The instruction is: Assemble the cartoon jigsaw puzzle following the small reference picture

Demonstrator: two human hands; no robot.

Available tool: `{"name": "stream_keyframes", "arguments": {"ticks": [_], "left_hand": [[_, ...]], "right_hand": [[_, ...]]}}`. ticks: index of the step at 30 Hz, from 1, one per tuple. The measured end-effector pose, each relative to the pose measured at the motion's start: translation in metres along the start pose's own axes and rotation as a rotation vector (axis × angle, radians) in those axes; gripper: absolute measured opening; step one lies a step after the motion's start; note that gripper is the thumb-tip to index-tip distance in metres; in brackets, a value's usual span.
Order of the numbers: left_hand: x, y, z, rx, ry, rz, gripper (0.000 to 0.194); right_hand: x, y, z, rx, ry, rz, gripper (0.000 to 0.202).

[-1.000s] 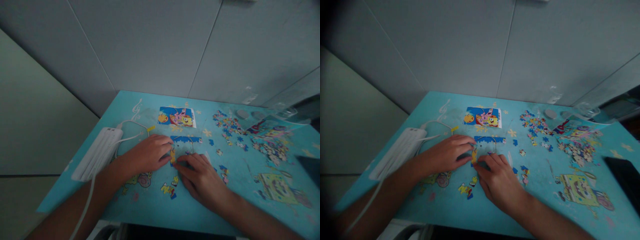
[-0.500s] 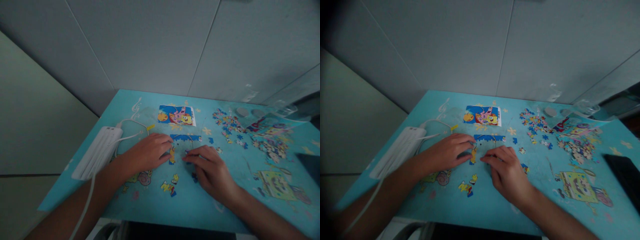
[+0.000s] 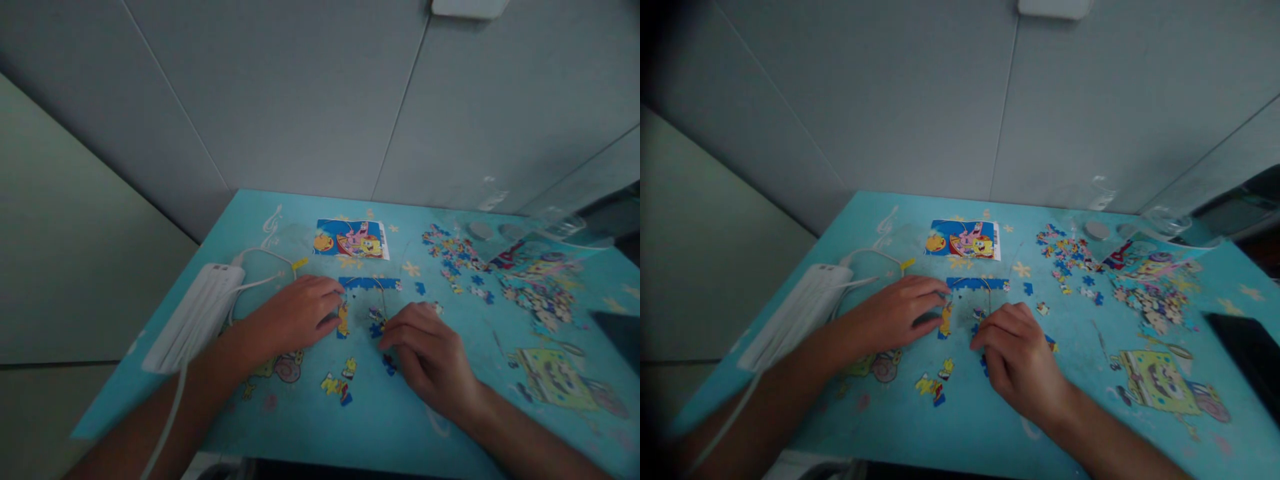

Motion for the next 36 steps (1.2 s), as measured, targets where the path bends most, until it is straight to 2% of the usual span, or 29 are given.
{"name": "stream_keyframes", "arguments": {"ticks": [23,36], "left_hand": [[0.0013,0.0019,-0.0009,0.009,-0.011,-0.017,0.019],[0.0001,0.0006,-0.0014,-0.022,0.007,-0.028,0.018]], "right_hand": [[-0.0034,-0.0002,0.0003,0.014,0.045,-0.022,0.025],[-0.0038,-0.002,0.0022,-0.021,0.042,-0.028,0.025]]}}
Point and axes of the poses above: each hand's wrist, its own z-axis away from the middle knuckle, its own y-axis out of the back of the hand, x = y × z, the point moved 6 cm from there along -z, towards the middle knuckle, and after that the axes turned 10 degrees about y, right-handed, at the moved point
